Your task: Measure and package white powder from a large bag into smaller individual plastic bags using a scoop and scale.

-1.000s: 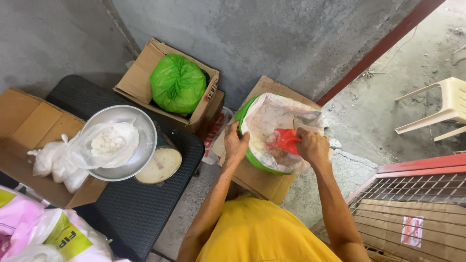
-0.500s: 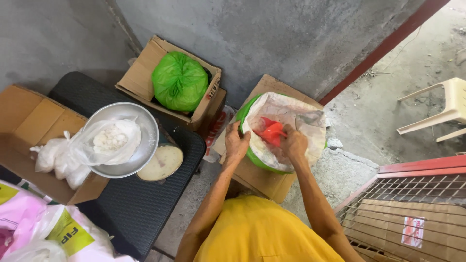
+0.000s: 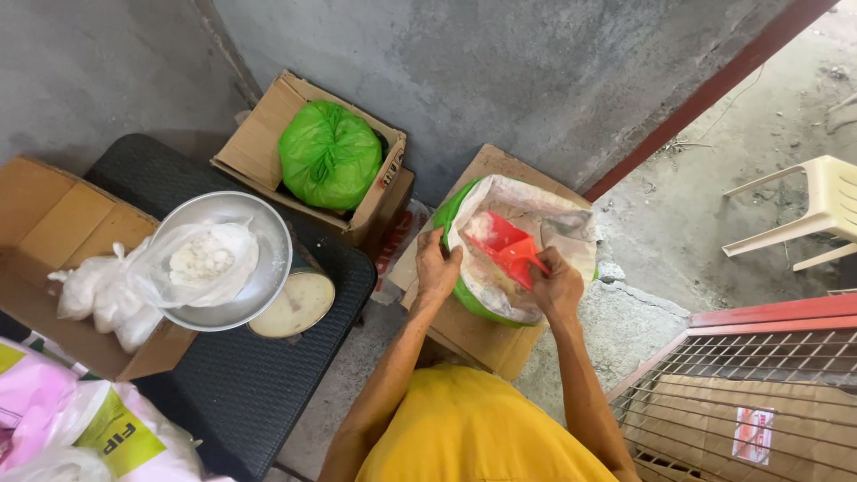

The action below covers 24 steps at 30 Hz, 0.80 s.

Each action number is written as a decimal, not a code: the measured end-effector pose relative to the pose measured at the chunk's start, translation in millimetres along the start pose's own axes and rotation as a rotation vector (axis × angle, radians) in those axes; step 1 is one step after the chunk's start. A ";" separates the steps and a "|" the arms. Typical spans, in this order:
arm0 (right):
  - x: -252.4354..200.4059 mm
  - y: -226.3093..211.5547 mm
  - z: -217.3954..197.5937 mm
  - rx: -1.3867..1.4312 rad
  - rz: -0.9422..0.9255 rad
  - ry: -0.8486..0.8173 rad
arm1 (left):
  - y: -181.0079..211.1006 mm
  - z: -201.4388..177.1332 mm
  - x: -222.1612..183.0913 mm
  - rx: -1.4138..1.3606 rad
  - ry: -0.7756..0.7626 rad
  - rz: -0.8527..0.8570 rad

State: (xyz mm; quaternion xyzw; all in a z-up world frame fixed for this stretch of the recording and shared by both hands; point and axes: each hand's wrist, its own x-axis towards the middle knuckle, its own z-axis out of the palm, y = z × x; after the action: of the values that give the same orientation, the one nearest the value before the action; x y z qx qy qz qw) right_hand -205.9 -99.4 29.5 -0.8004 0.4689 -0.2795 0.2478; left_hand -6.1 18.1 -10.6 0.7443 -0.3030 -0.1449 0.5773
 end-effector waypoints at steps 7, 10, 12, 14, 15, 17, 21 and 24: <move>-8.1 -8.5 -16.4 0.108 -0.022 0.071 | 8.9 3.3 -2.6 -0.011 0.066 0.041; -8.7 -7.6 -24.2 0.131 -0.042 0.100 | -3.1 8.3 0.5 -0.087 0.057 0.012; -8.9 -10.9 -31.7 0.130 -0.035 0.105 | -19.4 9.4 5.7 0.052 0.144 0.073; -8.2 -15.0 -42.5 0.144 -0.019 0.094 | -10.1 4.8 3.7 0.046 0.135 0.065; -6.7 -17.8 -47.1 0.154 -0.002 0.086 | -5.7 1.2 2.5 0.036 0.122 0.058; -2.9 -12.2 -55.1 0.188 -0.025 0.068 | -0.4 4.0 -0.3 0.034 0.141 0.038; 10.2 -23.9 -69.5 0.366 -0.160 0.022 | 3.1 -0.6 -7.1 -0.038 0.181 -0.001; 22.3 -54.9 -79.8 0.537 -0.224 -0.086 | -4.9 -10.6 -15.9 0.043 0.236 0.077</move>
State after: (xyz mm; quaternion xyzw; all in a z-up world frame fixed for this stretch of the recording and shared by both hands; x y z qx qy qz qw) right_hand -217.5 -106.0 127.9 -0.7639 0.2759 -0.3850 0.4383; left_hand -11.0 36.8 -14.3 0.7562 -0.2646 -0.0275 0.5978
